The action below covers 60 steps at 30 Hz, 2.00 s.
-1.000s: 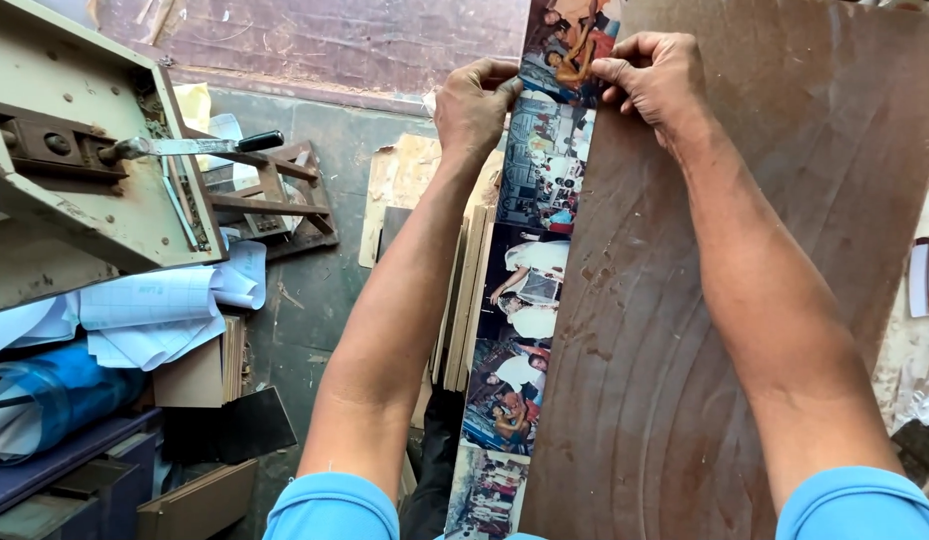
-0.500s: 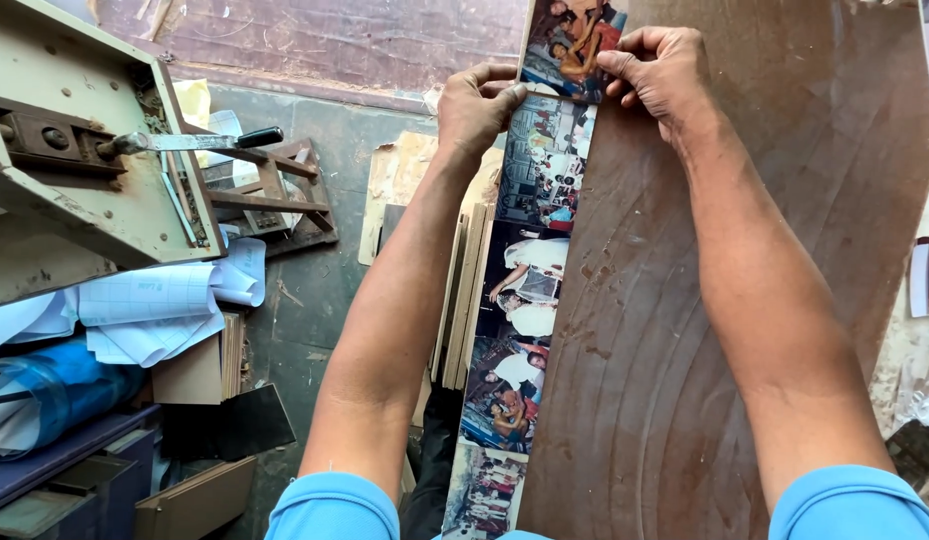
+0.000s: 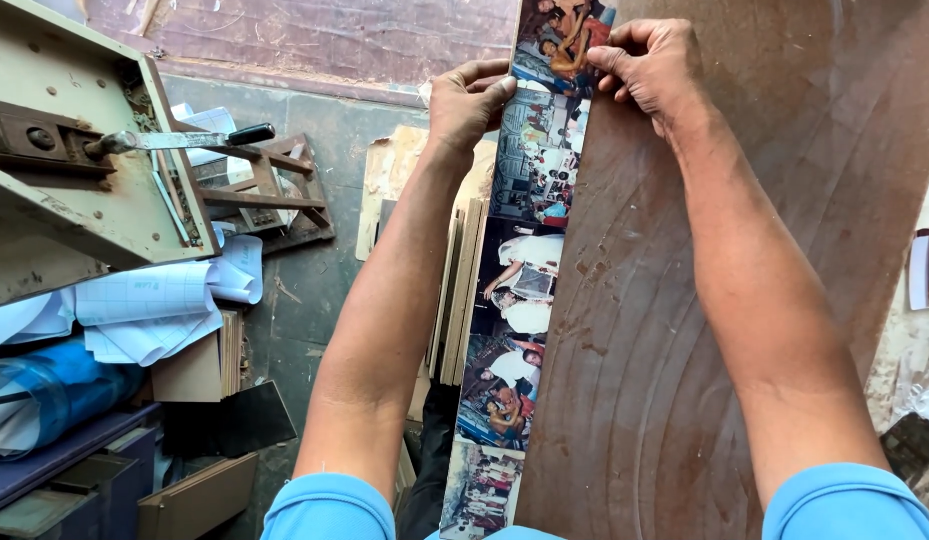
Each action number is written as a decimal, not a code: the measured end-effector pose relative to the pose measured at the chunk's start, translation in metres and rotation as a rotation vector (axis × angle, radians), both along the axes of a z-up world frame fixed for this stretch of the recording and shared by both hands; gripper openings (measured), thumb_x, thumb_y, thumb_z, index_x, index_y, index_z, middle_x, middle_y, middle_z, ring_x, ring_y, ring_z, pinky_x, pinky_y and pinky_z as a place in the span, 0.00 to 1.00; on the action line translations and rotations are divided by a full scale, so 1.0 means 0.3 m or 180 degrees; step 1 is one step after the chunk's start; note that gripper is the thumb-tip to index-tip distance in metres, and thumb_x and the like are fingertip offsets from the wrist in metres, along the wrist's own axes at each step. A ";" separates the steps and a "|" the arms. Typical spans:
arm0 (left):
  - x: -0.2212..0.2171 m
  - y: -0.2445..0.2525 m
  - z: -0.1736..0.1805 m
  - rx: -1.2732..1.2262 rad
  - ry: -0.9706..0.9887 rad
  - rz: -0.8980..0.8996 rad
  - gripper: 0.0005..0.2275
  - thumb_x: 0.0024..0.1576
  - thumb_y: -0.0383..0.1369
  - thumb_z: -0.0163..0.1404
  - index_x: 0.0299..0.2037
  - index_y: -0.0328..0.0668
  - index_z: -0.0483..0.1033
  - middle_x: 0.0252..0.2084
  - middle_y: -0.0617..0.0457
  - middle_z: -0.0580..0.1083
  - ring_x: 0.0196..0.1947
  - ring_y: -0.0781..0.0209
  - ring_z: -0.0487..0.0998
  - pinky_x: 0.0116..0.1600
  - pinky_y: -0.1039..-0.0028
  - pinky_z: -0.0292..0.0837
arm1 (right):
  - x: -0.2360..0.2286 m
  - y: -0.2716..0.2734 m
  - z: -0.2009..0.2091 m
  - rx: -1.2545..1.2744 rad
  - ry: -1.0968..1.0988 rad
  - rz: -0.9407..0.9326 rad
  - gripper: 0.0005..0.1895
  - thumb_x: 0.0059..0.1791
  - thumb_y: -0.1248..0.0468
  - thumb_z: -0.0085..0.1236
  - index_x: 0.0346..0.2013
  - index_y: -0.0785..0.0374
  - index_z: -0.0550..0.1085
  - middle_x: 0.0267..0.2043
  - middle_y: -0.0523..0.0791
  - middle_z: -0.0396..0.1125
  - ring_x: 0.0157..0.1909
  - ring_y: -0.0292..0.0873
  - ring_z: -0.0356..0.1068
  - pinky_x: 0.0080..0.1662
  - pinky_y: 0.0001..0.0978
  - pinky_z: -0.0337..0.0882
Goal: The person arranges multiple printed photographs on a large wooden board, placing them in a vertical column and adjusting their positions. The person handles the photos by hand, aligning them carefully and occasionally repositioning them to fit the layout.
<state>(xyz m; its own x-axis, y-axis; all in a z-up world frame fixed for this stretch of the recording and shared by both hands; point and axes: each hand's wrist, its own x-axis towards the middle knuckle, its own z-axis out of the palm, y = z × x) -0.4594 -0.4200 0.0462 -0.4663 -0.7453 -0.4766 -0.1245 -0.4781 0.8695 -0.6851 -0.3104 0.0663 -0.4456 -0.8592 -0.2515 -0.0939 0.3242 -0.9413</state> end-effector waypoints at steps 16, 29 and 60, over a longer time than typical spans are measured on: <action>-0.002 -0.009 -0.029 0.0021 0.0071 -0.0058 0.13 0.56 0.25 0.59 0.52 0.38 0.81 0.34 0.52 0.82 0.27 0.70 0.80 0.33 0.79 0.78 | 0.030 -0.005 0.021 0.0065 0.0527 -0.0073 0.05 0.50 0.67 0.69 0.39 0.63 0.80 0.32 0.43 0.76 0.26 0.29 0.74 0.25 0.17 0.72; -0.029 0.010 0.031 -0.1207 -0.1134 -0.0436 0.24 0.55 0.28 0.58 0.63 0.61 0.74 0.29 0.61 0.78 0.28 0.74 0.79 0.40 0.77 0.81 | 0.075 -0.002 0.044 -0.0028 0.1221 -0.0215 0.18 0.47 0.64 0.75 0.45 0.62 0.74 0.26 0.41 0.74 0.23 0.29 0.73 0.23 0.21 0.72; -0.121 -0.035 -0.035 -0.1095 -0.0841 0.0176 0.18 0.52 0.31 0.63 0.53 0.53 0.82 0.27 0.59 0.82 0.26 0.75 0.81 0.36 0.78 0.80 | 0.043 -0.011 -0.020 -0.0155 0.3043 0.0561 0.40 0.47 0.47 0.75 0.67 0.64 0.71 0.28 0.47 0.72 0.30 0.44 0.74 0.36 0.41 0.74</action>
<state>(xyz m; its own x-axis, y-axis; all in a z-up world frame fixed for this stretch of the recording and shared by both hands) -0.4957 -0.4304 0.0356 -0.3165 -0.9020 -0.2936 -0.3464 -0.1783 0.9210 -0.6721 -0.3137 0.0604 -0.3073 -0.9330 0.1873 -0.8691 0.1950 -0.4546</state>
